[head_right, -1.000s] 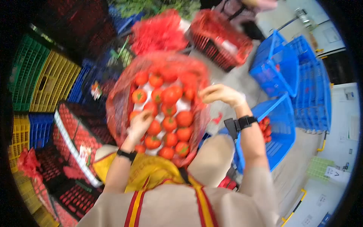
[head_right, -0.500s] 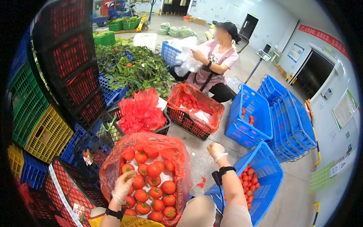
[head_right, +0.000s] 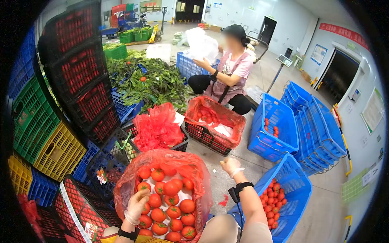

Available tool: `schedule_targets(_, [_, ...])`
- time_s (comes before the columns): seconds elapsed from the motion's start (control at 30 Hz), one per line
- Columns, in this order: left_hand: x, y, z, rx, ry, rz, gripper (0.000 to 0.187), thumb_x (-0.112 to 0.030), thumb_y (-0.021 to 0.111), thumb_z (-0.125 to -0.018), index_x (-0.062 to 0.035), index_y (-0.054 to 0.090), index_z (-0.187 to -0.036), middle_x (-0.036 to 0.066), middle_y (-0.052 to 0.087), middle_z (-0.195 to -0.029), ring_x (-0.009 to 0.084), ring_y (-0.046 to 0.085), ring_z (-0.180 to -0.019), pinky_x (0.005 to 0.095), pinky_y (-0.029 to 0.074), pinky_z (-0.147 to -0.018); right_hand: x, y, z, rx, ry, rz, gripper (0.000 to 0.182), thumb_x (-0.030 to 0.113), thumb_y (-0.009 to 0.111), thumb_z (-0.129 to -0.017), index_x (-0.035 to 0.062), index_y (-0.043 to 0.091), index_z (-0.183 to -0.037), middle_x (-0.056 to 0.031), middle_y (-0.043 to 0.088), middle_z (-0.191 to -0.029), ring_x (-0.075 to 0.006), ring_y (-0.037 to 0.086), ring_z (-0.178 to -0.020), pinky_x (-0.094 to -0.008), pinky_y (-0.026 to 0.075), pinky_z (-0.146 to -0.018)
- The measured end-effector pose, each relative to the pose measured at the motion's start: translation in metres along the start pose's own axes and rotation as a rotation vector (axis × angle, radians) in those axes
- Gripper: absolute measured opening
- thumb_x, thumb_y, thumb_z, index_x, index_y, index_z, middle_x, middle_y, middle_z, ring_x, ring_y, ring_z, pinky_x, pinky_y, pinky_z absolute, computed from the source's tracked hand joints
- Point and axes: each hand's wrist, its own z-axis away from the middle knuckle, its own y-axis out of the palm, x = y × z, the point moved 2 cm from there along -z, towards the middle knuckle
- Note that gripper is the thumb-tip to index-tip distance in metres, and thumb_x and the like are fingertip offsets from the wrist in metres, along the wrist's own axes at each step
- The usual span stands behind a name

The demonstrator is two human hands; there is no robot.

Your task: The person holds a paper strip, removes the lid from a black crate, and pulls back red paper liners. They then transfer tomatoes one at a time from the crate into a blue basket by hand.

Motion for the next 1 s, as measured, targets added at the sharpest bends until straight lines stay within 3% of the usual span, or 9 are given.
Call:
schedule_targets(0.43, [0.001, 0.003, 0.002, -0.011, -0.015, 0.007, 0.033, -0.005, 0.056, -0.088, 0.0004, 0.055, -0.12, 0.005, 0.062, -0.104, 0.0102, 0.058, -0.092, 0.0229, 0.046, -0.082, -0.008, 0.028, 0.007, 0.196, -0.068, 0.009, 0.034, 0.037, 0.057, -0.077, 0.0124, 0.07, -0.096, -0.0187, 0.066, -0.096, -0.034, 0.063, -0.092, -0.0413, 0.048, -0.084])
schedule_targets(0.73, [0.003, 0.0, 0.004, 0.001, -0.013, -0.011, 0.032, -0.007, 0.056, -0.088, -0.001, 0.056, -0.12, 0.005, 0.062, -0.103, 0.0102, 0.057, -0.092, 0.0226, 0.046, -0.079, -0.007, 0.045, 0.01, 0.192, -0.176, 0.005, 0.029, 0.032, 0.055, -0.081, 0.0124, 0.07, -0.097, -0.0187, 0.066, -0.098, -0.034, 0.063, -0.094, -0.0419, 0.049, -0.084])
schedule_targets(0.9, [0.003, 0.0, 0.006, -0.003, 0.0, -0.051, 0.032, -0.007, 0.056, -0.088, -0.001, 0.056, -0.119, 0.005, 0.063, -0.102, 0.0104, 0.057, -0.091, 0.0228, 0.046, -0.079, 0.002, 0.043, 0.013, 0.21, -0.12, 0.019, 0.029, 0.031, 0.053, -0.081, 0.0108, 0.069, -0.094, -0.0192, 0.065, -0.096, -0.0354, 0.063, -0.092, -0.0433, 0.049, -0.083])
schedule_targets(1.0, [0.002, 0.0, 0.008, -0.015, -0.02, -0.035, 0.032, -0.004, 0.055, -0.087, 0.0042, 0.055, -0.118, 0.01, 0.063, -0.103, 0.0146, 0.058, -0.096, 0.0262, 0.045, -0.088, 0.009, 0.039, 0.018, 0.183, -0.106, 0.007, 0.028, 0.03, 0.053, -0.08, 0.0109, 0.07, -0.092, -0.0187, 0.066, -0.094, -0.0357, 0.063, -0.091, -0.0437, 0.049, -0.083])
